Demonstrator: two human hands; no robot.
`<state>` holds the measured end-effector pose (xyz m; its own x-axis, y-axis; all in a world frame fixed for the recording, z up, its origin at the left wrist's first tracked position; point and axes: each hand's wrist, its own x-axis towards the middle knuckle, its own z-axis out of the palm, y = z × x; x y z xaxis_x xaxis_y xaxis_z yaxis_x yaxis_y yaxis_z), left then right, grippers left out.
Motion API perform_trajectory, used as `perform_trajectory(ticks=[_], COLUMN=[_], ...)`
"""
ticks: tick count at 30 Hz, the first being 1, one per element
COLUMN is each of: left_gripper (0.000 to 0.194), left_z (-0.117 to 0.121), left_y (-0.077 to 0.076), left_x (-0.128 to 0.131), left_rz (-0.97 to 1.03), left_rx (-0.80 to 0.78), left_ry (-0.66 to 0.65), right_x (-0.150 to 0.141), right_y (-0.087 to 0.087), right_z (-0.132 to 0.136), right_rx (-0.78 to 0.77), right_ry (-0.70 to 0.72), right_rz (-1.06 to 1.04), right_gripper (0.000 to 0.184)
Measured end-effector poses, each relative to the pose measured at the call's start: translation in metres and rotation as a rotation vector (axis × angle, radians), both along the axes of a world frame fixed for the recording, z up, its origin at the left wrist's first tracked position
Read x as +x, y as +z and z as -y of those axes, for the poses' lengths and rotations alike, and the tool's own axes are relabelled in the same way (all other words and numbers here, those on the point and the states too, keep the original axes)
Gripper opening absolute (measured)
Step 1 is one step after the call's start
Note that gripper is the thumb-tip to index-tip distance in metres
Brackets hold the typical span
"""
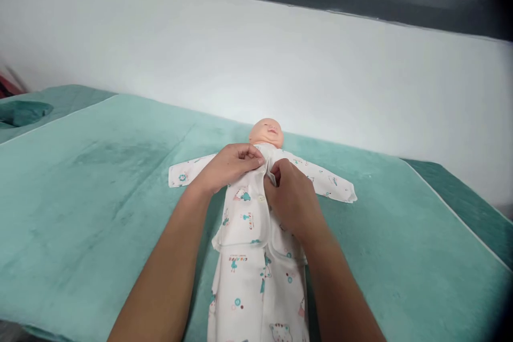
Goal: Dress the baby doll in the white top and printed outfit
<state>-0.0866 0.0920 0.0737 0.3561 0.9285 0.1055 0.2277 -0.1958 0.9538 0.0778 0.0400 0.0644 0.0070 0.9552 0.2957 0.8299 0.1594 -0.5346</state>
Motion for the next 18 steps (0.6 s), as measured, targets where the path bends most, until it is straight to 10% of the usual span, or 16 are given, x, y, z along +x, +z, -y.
perform_trajectory(ticks=[8, 18], left_gripper=[0.017, 0.017], left_z=[0.001, 0.005], left_y=[0.003, 0.006], left_x=[-0.004, 0.002], left_rz=[-0.116, -0.051], left_rx=[0.065, 0.045], left_ry=[-0.136, -0.117], right_x=[0.033, 0.030], right_y=[0.004, -0.013], right_z=[-0.005, -0.016], right_rx=[-0.324, -0.250], right_ry=[0.159, 0.248], right_rz=[-0.428, -0.945], right_gripper=[0.034, 0.028])
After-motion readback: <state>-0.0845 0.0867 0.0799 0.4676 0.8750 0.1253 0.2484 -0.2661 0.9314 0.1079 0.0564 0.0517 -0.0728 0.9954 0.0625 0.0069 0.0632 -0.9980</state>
